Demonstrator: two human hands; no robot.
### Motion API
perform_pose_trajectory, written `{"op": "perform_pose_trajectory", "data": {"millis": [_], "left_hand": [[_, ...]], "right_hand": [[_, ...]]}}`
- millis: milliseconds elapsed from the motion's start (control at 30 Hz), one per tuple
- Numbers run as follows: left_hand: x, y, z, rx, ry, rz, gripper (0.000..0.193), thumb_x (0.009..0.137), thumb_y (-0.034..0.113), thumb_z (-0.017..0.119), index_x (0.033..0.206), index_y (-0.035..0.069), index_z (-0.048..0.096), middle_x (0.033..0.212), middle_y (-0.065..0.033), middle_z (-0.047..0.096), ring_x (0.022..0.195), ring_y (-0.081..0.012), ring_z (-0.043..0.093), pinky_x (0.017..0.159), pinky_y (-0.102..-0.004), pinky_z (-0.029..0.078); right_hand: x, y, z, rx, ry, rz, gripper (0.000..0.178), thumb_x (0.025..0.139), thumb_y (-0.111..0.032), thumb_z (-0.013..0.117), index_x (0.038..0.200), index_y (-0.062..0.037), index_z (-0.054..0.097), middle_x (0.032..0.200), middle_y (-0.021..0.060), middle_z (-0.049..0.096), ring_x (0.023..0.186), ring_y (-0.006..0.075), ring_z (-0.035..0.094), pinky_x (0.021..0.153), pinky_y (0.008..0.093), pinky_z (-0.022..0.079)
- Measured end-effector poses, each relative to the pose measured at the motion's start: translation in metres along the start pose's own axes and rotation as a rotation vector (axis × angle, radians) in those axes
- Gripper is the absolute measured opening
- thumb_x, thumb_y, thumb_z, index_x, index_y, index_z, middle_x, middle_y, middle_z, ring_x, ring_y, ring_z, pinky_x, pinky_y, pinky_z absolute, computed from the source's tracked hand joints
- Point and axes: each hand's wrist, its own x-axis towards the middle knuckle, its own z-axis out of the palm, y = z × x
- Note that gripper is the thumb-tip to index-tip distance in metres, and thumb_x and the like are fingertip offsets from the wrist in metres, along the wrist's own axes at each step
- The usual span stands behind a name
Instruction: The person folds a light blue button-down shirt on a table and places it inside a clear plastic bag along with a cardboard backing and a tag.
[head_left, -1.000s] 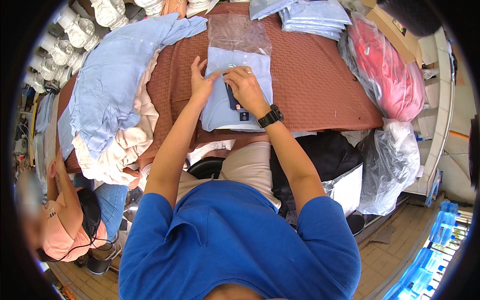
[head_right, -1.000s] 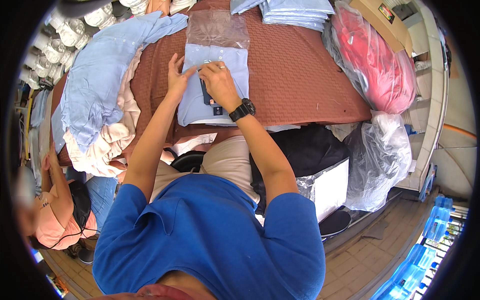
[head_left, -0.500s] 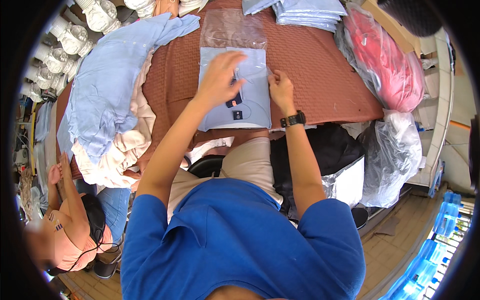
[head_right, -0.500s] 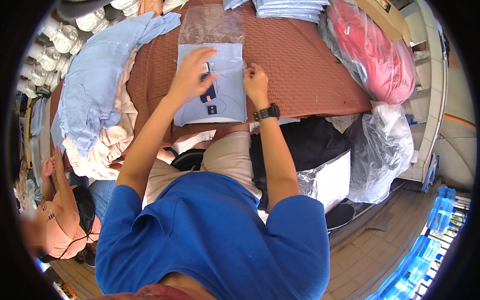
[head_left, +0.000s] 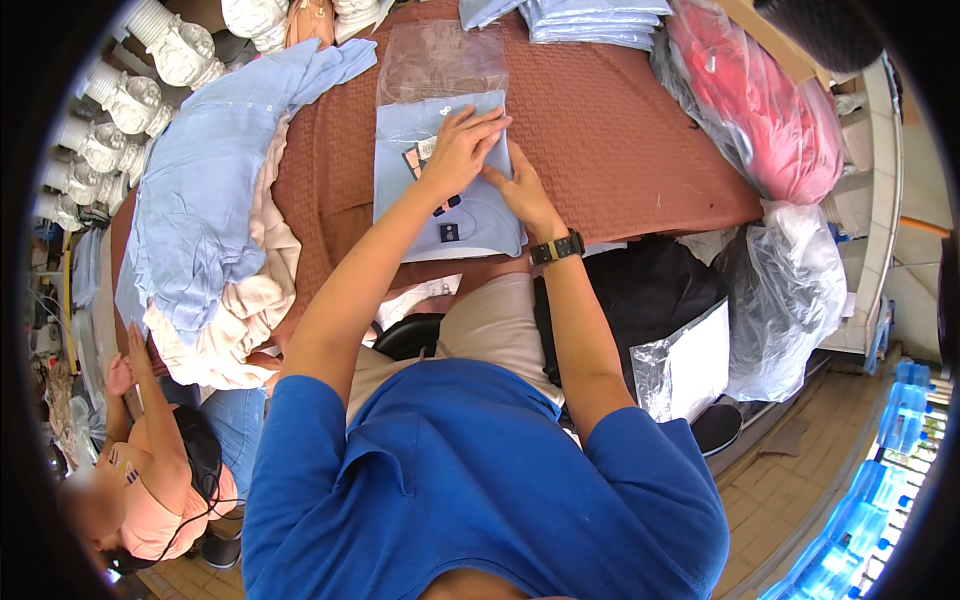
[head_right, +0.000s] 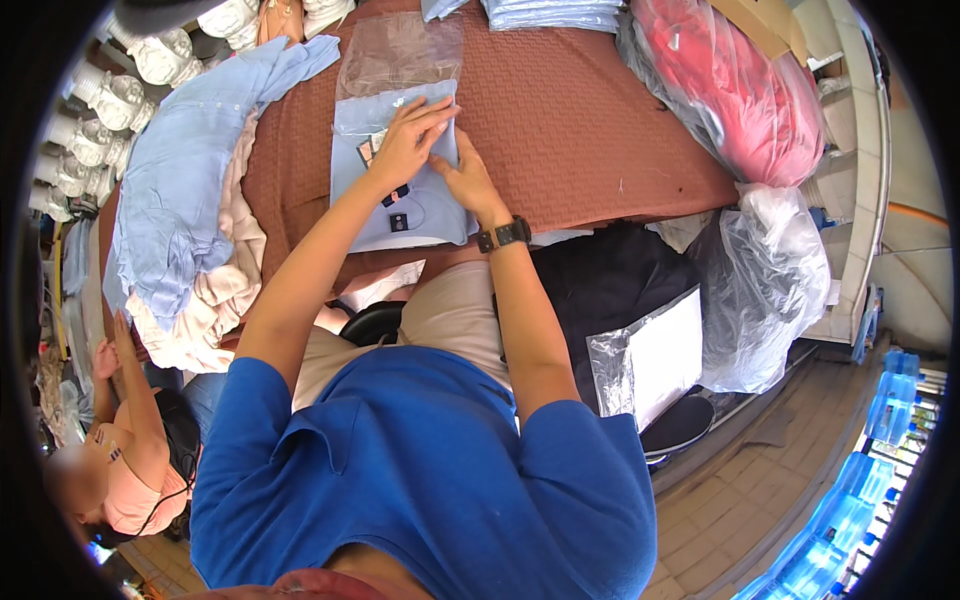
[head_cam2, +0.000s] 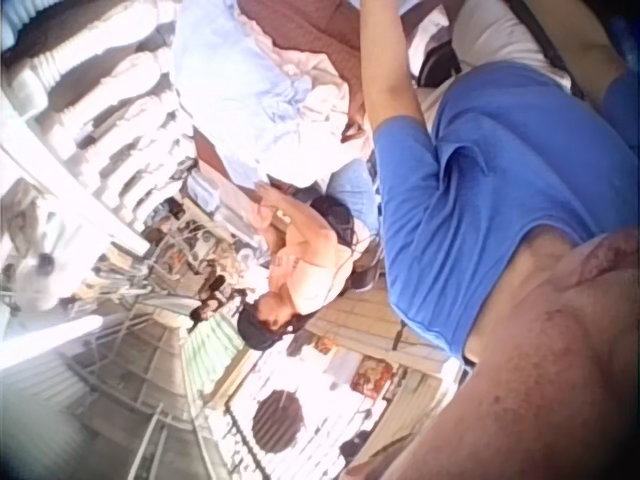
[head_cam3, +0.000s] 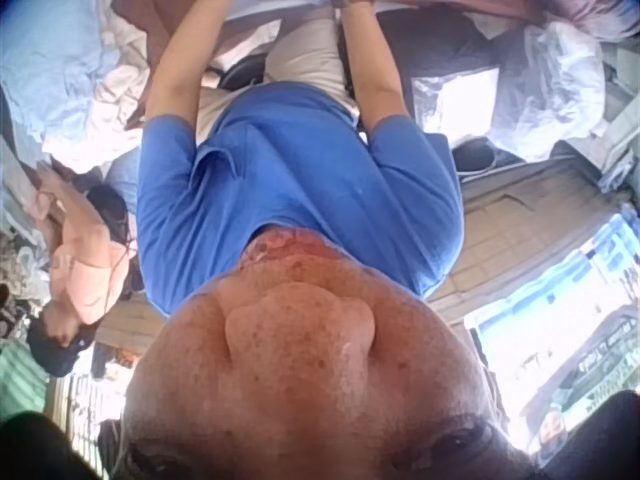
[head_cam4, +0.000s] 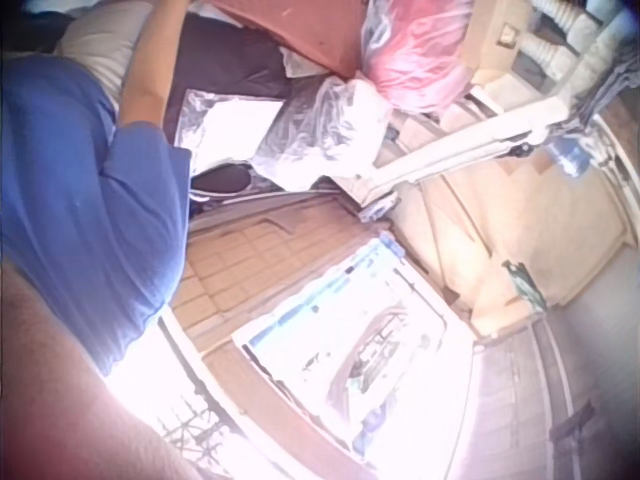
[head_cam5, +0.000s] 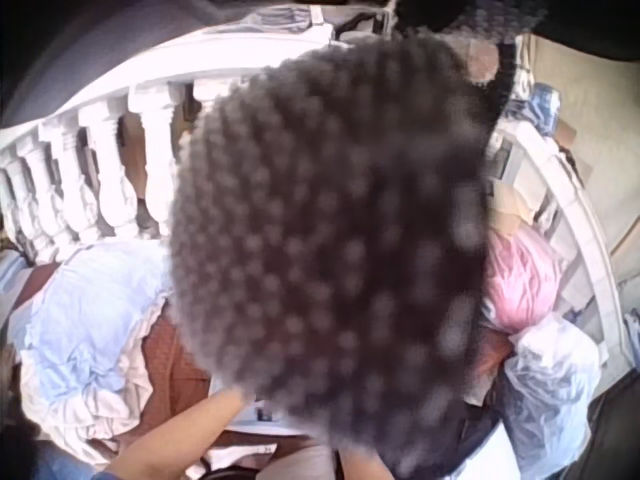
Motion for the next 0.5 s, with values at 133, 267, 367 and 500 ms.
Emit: {"op": "perform_pose_trajectory", "data": {"millis": [133,267,367,500], "left_hand": [[-0.001,-0.001,-0.005,-0.049,-0.001,-0.02,0.033,0.101,0.018,0.054,0.132,0.019,0.066,0.15,0.0005,0.051,0.14,-0.0421,0.039,0.117,-0.0504,0.029],[0.004,0.0,-0.008,-0.007,-0.056,0.029,0.033,0.102,0.017,0.052,0.132,0.018,0.066,0.151,-0.0001,0.049,0.143,-0.0381,0.037,0.12,-0.0472,0.028],[0.001,0.004,-0.012,0.015,-0.091,0.022,0.034,0.101,0.016,0.052,0.132,0.018,0.065,0.151,0.0009,0.05,0.145,-0.0365,0.035,0.121,-0.0477,0.027],[-0.005,0.018,-0.019,0.017,-0.158,-0.056,0.035,0.101,0.013,0.052,0.133,0.019,0.065,0.149,0.0027,0.052,0.145,-0.0354,0.036,0.121,-0.0478,0.025]], "right_hand": [[-0.002,-0.007,0.009,0.1,-0.05,0.043,0.068,0.094,-0.008,0.056,0.156,-0.0036,0.028,0.153,0.0197,0.043,0.142,0.0285,0.04,0.114,0.0384,0.033],[0.002,-0.002,0.013,0.135,-0.03,0.041,0.067,0.095,-0.006,0.05,0.157,-0.003,0.025,0.155,0.0211,0.04,0.143,0.03,0.038,0.115,0.038,0.032],[0.008,0.001,0.013,0.108,-0.033,0.048,0.068,0.094,-0.004,0.047,0.158,-0.0021,0.023,0.156,0.0218,0.038,0.144,0.0302,0.037,0.115,0.0374,0.032],[0.007,-0.008,0.014,0.152,0.022,0.036,0.067,0.092,-0.002,0.049,0.156,0.0006,0.028,0.151,0.0233,0.043,0.14,0.0296,0.043,0.112,0.0366,0.036]]}}
